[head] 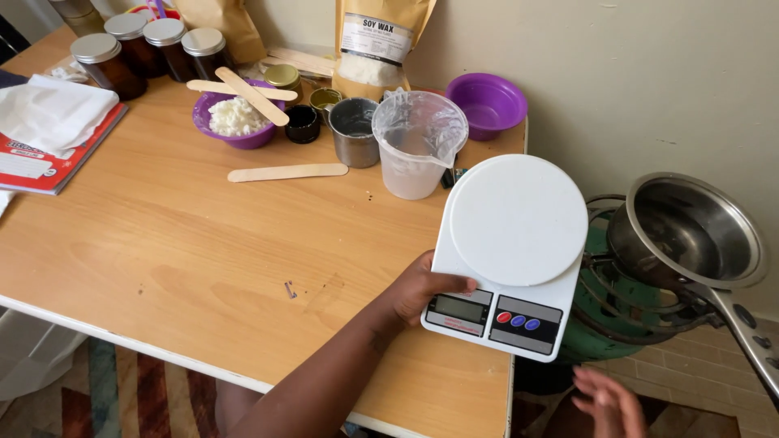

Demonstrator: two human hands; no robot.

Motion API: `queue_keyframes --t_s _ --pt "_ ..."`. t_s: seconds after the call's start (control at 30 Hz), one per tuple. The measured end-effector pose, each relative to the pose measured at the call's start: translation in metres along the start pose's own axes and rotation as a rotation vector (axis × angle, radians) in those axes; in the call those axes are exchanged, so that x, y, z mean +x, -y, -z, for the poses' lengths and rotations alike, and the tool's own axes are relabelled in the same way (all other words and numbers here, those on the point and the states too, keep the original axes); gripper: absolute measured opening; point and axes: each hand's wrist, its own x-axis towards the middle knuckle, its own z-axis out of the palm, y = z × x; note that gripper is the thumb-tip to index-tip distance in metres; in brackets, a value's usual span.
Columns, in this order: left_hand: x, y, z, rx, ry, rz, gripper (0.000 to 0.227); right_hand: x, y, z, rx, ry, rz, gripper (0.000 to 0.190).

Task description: Cleaning the work surface, setting up a digital scale, and lighting a gas stove in preparation for candle making.

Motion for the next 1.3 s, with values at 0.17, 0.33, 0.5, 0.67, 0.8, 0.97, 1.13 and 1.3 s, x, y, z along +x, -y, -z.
queue_keyframes --t_s 0.17,0.33,0.5,0.67,0.8,0.97,1.13,1.3 --pt "-0.01 0.005 -0.001 0.012 -0.004 0.111 0.042 0.014 0.137 -0.122 0.222 -0.001 -0.104 0.077" --pt "-0.036 -0.016 -0.012 0.243 -0.187 0.117 0.046 0.005 0.146 -0.159 0.076 -0.017 -0.202 0.049" --pt "-0.053 -0.025 -0.004 0.579 -0.391 0.1 0.049 0.001 0.144 -0.165 -0.039 0.131 -0.022 0.049" --pt "-0.063 -0.024 0.011 0.838 -0.569 -0.04 0.053 -0.002 0.147 -0.169 -0.515 0.241 0.045 0.051" --pt "-0.068 -0.027 0.015 0.842 -0.579 -0.123 0.06 0.004 0.134 -0.171 -0.756 0.304 0.232 0.06" --pt "-0.067 -0.023 0.029 1.012 -0.597 -0.253 0.07 0.005 0.132 -0.176 -0.872 0.287 0.302 0.065" --pt "-0.063 -0.019 0.029 1.107 -0.539 -0.33 0.061 0.005 0.141 -0.175 -0.819 0.282 0.276 0.059" --pt "-0.061 -0.016 0.032 0.95 -0.639 -0.352 0.047 0.003 0.156 -0.175 -0.81 0.314 0.239 0.053"
